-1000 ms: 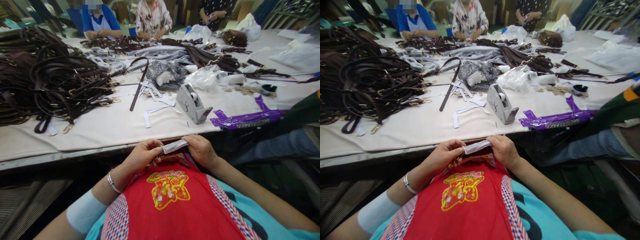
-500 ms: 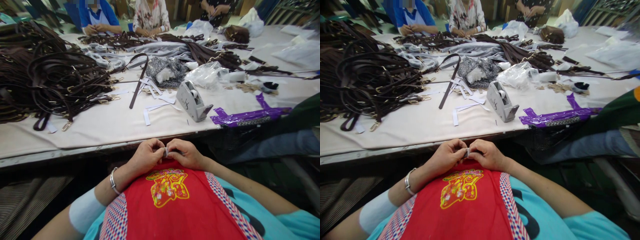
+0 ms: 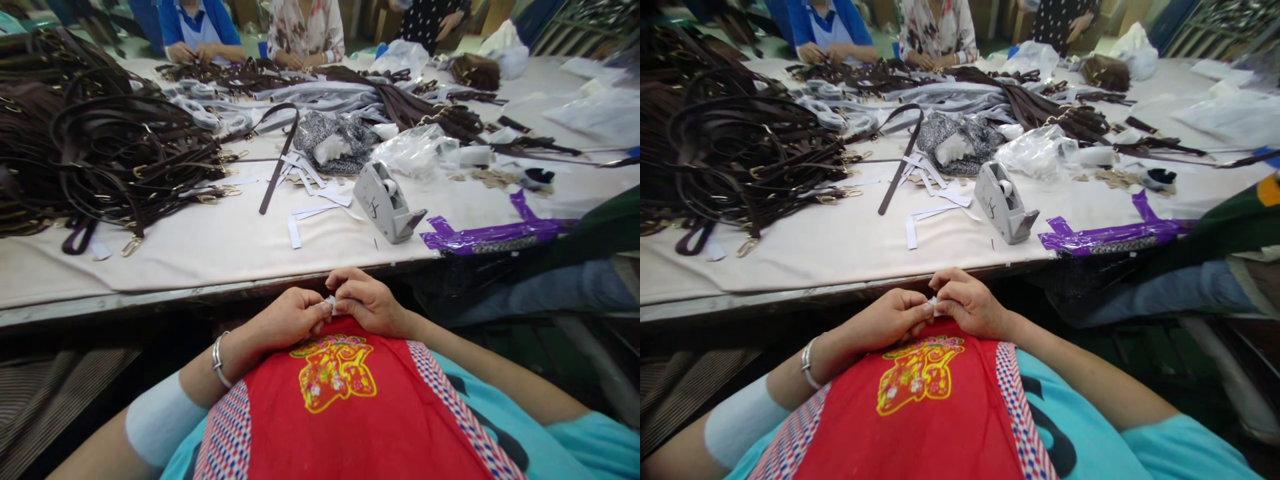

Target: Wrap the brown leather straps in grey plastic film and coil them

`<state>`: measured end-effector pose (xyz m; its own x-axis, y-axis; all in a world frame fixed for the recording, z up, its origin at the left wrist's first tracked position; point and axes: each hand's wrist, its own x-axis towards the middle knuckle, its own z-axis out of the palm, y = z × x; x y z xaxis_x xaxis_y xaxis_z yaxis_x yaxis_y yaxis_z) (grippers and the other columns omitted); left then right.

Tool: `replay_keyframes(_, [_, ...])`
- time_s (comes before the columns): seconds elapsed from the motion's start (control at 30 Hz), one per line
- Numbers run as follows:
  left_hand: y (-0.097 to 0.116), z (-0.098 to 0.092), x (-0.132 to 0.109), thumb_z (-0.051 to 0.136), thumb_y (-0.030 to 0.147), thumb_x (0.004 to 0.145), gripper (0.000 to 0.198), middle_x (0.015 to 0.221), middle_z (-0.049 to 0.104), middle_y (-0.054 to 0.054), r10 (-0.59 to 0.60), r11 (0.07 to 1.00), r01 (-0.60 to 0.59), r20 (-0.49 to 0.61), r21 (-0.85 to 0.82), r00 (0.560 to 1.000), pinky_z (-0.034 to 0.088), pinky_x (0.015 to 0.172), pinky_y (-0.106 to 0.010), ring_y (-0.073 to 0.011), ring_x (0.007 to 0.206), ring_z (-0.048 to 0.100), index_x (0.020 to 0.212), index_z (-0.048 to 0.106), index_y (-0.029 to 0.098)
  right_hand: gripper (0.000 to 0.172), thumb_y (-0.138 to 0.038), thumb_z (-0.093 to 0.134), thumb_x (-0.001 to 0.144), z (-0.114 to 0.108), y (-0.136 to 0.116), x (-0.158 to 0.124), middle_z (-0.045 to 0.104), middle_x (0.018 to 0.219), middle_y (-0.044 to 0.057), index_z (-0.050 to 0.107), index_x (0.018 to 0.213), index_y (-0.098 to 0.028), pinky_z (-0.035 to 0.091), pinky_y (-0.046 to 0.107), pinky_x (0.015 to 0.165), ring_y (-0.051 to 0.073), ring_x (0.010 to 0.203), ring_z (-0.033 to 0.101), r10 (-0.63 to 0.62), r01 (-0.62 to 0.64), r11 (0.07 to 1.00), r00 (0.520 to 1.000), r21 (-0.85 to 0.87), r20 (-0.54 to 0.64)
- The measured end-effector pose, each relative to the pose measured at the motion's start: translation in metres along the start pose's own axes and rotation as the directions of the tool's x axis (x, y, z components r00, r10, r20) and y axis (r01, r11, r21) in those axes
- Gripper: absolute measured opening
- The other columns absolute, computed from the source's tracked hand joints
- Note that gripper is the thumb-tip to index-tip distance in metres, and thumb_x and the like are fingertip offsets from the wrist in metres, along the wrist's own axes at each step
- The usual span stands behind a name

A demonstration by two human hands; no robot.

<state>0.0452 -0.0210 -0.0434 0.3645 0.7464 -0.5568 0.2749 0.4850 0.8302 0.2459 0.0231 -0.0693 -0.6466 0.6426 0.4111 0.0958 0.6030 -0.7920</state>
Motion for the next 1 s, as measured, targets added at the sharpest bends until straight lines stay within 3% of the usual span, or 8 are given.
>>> replay_keyframes(0.13, [0.000, 0.001, 0.001, 0.057, 0.055, 0.085, 0.040, 0.054, 0.050, 0.005, 0.017, 0.999, -0.017, 0.009, -0.037, 1.000, 0.026, 0.039, -0.019, -0.0065, 0.040, 0.037, 0.073, 0.058, 0.017, 0.009, -0.026, 0.057, 0.094, 0.001, 0.006, -0.007, 0.062, 0.112, 0.011, 0.061, 0.091, -0.019, 0.054, 0.035, 0.087, 0.020, 0.101, 0.063, 0.051, -0.052, 0.997, 0.999, 0.056, 0.010])
replay_keyframes(0.23, [-0.002, -0.002, -0.001, 0.056, 0.050, 0.086, 0.036, 0.055, 0.050, 0.005, 0.029, 0.998, -0.029, 0.010, -0.058, 1.000, 0.027, 0.040, -0.018, -0.0058, 0.041, 0.037, 0.074, 0.058, 0.016, 0.041, -0.035, 0.067, 0.087, 0.001, 0.018, -0.019, 0.061, 0.120, 0.013, 0.054, 0.122, -0.019, 0.054, 0.036, 0.088, 0.023, 0.105, 0.063, 0.073, -0.077, 0.996, 0.994, 0.041, 0.081])
replay_keyframes(0.3, [-0.004, -0.003, -0.002, 0.056, 0.047, 0.088, 0.034, 0.056, 0.051, 0.005, 0.026, 0.997, -0.025, 0.013, -0.078, 1.000, 0.028, 0.041, -0.018, -0.0055, 0.042, 0.038, 0.075, 0.059, 0.016, 0.048, -0.030, 0.066, 0.087, 0.001, 0.025, -0.026, 0.065, 0.116, 0.013, 0.050, 0.131, -0.018, 0.055, 0.035, 0.085, 0.023, 0.101, 0.065, 0.038, -0.028, 0.994, 0.994, -0.103, 0.102])
replay_keyframes(0.53, [-0.005, -0.009, -0.003, 0.061, 0.052, 0.086, 0.039, 0.063, 0.061, 0.000, -0.025, 0.994, 0.043, 0.170, -0.100, 0.985, 0.035, 0.047, -0.018, -0.0072, 0.049, 0.048, 0.075, 0.063, 0.014, 0.027, -0.013, 0.051, 0.090, -0.004, 0.032, -0.032, 0.073, 0.102, 0.016, 0.063, 0.114, -0.012, 0.054, 0.039, 0.077, 0.026, 0.088, 0.069, -0.200, 0.225, 0.781, 0.974, -0.583, 0.108])
replay_keyframes(0.67, [-0.006, -0.009, 0.014, 0.063, 0.063, 0.080, 0.052, 0.073, 0.067, -0.006, 0.023, 0.943, 0.051, 0.220, -0.327, 0.975, 0.044, 0.057, -0.023, -0.0119, 0.059, 0.058, 0.083, 0.066, 0.012, 0.024, -0.013, 0.049, 0.092, -0.007, 0.022, -0.025, 0.073, 0.102, 0.015, 0.064, 0.111, -0.013, 0.053, 0.038, 0.078, 0.024, 0.087, 0.069, -0.235, 0.282, 0.746, 0.959, -0.603, 0.157])
replay_keyframes(0.8, [-0.008, 0.004, 0.028, 0.072, 0.051, 0.079, 0.040, 0.061, 0.057, 0.001, 0.062, 0.872, 0.095, 0.302, -0.480, 0.951, 0.038, 0.049, -0.020, -0.0079, 0.049, 0.049, 0.081, 0.062, 0.012, 0.025, -0.026, 0.056, 0.093, -0.015, 0.025, -0.020, 0.072, 0.102, 0.015, 0.064, 0.112, -0.013, 0.052, 0.040, 0.081, 0.026, 0.091, 0.068, -0.212, 0.270, 0.752, 0.963, -0.601, 0.167])
replay_keyframes(0.93, [0.002, 0.011, 0.015, 0.072, 0.037, 0.084, 0.028, 0.055, 0.043, 0.007, 0.130, 0.757, 0.166, 0.395, -0.632, 0.909, 0.034, 0.044, -0.015, -0.0035, 0.044, 0.038, 0.082, 0.060, 0.012, 0.026, -0.029, 0.052, 0.095, -0.019, 0.045, -0.027, 0.072, 0.099, 0.015, 0.063, 0.111, -0.012, 0.053, 0.037, 0.079, 0.025, 0.089, 0.067, -0.173, 0.144, 0.846, 0.985, -0.513, -0.009])
replay_keyframes(1.0, [0.015, 0.003, 0.006, 0.073, 0.031, 0.083, 0.023, 0.057, 0.048, 0.005, 0.259, 0.676, 0.029, 0.274, -0.737, 0.926, 0.038, 0.044, -0.015, -0.0041, 0.045, 0.043, 0.086, 0.063, 0.011, 0.022, -0.022, 0.045, 0.098, -0.016, 0.052, -0.032, 0.072, 0.094, 0.011, 0.065, 0.105, -0.015, 0.053, 0.032, 0.076, 0.020, 0.083, 0.067, -0.043, 0.014, 0.929, 0.996, -0.370, -0.072])
